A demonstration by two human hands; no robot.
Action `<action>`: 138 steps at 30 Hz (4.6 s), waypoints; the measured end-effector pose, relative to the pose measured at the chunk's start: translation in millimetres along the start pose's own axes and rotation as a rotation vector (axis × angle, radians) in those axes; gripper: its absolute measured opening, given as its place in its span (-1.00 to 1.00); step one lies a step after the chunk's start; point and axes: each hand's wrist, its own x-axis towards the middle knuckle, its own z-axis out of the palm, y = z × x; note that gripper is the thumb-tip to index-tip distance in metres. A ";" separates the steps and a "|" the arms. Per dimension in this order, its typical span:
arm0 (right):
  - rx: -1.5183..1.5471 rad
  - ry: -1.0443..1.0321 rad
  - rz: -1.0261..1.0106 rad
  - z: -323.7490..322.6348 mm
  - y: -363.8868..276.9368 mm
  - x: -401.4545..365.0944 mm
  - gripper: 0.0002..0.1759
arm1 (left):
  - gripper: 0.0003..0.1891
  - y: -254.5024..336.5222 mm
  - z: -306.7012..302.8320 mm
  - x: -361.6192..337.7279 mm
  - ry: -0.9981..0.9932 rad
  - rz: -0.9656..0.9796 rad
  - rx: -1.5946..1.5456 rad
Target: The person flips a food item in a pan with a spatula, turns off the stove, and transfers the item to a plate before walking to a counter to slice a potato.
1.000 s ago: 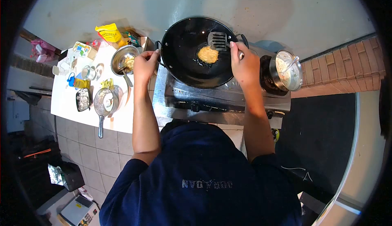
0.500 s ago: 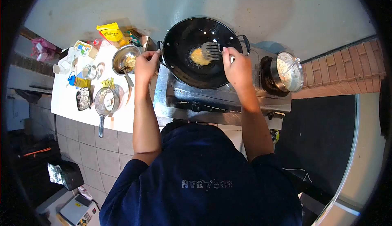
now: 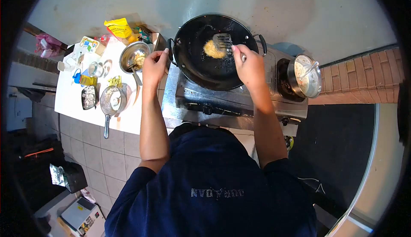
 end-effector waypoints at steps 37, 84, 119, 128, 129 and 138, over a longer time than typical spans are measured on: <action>0.230 0.035 -0.009 -74.3 41.1 -35.2 -0.83 | -0.48 -95.1 104.2 -154.4 -0.441 -0.466 0.498; -0.355 -0.229 0.102 -31.6 33.4 77.5 -0.60 | -0.58 4.0 -9.3 11.7 0.020 0.093 0.437; 0.025 -0.347 0.271 -12.6 51.9 83.9 -0.58 | -0.60 18.7 -11.8 39.5 -0.143 0.166 0.580; 0.089 -0.303 0.263 -2.2 74.0 78.7 -0.58 | -0.63 16.8 -12.2 39.7 -0.132 0.153 0.595; 0.113 -0.282 0.262 -0.3 75.7 77.7 -0.58 | -0.62 16.5 -12.6 38.8 -0.130 0.156 0.585; 0.011 -0.257 0.246 -12.1 59.2 76.3 -0.58 | -0.57 23.9 -26.2 28.2 -0.091 0.135 0.554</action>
